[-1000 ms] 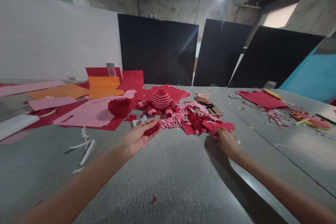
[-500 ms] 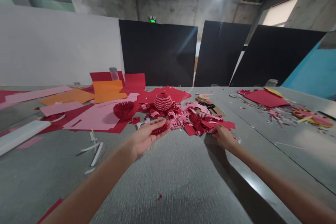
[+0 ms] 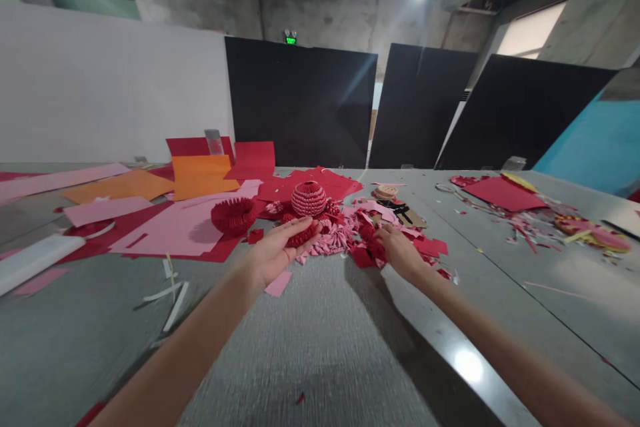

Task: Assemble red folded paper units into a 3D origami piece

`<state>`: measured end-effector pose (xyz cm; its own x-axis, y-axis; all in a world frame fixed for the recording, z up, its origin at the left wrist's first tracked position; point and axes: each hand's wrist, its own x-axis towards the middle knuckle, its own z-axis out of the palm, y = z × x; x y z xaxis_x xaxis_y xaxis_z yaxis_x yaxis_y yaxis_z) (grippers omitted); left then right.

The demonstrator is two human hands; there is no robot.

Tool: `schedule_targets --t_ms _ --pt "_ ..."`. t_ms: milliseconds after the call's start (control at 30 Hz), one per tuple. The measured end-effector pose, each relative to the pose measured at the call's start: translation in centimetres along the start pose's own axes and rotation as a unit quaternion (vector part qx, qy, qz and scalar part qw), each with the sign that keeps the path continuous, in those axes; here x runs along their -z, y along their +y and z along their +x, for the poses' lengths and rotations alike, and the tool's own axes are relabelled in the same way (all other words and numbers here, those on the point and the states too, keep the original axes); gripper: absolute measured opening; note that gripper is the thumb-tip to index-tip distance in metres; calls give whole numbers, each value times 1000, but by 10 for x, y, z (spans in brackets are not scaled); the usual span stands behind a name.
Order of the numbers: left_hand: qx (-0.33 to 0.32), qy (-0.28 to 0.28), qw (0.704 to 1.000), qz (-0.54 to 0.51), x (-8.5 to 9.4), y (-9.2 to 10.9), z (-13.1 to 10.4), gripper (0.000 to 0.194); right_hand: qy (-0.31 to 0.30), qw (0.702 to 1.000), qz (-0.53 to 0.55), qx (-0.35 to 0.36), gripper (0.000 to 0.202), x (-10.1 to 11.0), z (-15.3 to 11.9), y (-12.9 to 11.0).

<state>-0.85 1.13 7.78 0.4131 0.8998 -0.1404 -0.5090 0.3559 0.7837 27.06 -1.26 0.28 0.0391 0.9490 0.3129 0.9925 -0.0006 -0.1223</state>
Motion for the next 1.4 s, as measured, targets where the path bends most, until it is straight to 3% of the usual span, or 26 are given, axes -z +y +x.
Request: schedule_targets --t_ms 100,200,467,567,667,867,900,1000,1067,1167,1400 --pt "4 7 1000 -2 4 -1 4 12 -18 999 28 7 16 -12 19 -21" --pt "13 14 1000 -2 5 -3 7 13 -32 998 54 -21 28 -28 37 -33" --pt "41 1 999 17 0 -5 7 13 -18 982 173 -69 32 -50 49 -38" --pt "31 -33 999 22 3 -6 12 11 25 966 246 -76 26 -41 49 -39" --pt "15 -69 996 58 4 -4 16 9 69 937 337 -65 25 -18 51 -45" --pt "5 -88 992 92 -3 5 12 10 53 863 502 8 35 37 39 -76" --pt "6 -92 991 94 -5 6 11 10 47 849 527 16 35 42 35 -81" --pt "8 -99 990 99 -10 8 9 11 -10 761 648 10 25 48 27 -94" --pt "10 -85 992 93 -14 7 7 12 -27 726 687 8 21 48 24 -100" --pt "15 -58 996 72 -18 6 6 14 -13 720 694 -7 21 49 22 -106" --pt "19 -62 997 49 -16 3 8 11 16 750 659 -51 28 50 20 -113"
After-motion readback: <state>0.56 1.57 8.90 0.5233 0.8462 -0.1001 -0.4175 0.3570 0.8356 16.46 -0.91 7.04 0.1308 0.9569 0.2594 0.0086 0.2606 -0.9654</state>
